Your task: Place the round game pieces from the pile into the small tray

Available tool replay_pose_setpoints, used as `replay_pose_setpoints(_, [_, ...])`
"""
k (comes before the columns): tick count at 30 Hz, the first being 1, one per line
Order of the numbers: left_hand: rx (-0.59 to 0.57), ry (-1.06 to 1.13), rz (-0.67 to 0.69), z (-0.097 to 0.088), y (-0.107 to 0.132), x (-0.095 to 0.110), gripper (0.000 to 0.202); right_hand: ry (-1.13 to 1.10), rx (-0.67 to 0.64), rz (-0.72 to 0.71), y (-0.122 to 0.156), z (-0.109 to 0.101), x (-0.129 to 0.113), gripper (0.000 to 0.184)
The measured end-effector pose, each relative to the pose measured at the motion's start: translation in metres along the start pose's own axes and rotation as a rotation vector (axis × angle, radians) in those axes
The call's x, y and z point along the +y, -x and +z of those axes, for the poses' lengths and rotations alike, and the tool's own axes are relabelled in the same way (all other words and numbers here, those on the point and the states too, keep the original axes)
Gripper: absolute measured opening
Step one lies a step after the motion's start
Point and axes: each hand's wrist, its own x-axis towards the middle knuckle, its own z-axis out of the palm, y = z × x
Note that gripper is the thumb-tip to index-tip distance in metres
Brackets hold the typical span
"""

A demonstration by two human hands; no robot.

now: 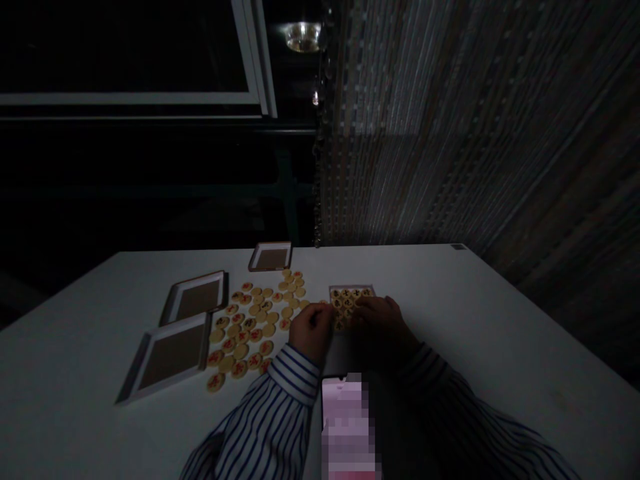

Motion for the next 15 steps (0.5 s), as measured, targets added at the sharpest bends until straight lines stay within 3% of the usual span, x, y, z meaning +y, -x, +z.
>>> replay_pose_setpoints(9, [-0.005,0.013,0.004,-0.0010,0.0006,0.0034,0.027,-0.011,0.026,0.012,0.0010,-0.0005,-0.0025,0.014])
replay_pose_setpoints(15, [0.000,0.003,0.013,-0.0005,0.0010,0.0025,0.026,-0.004,-0.035,-0.010,-0.0010,-0.0034,-0.0013,0.017])
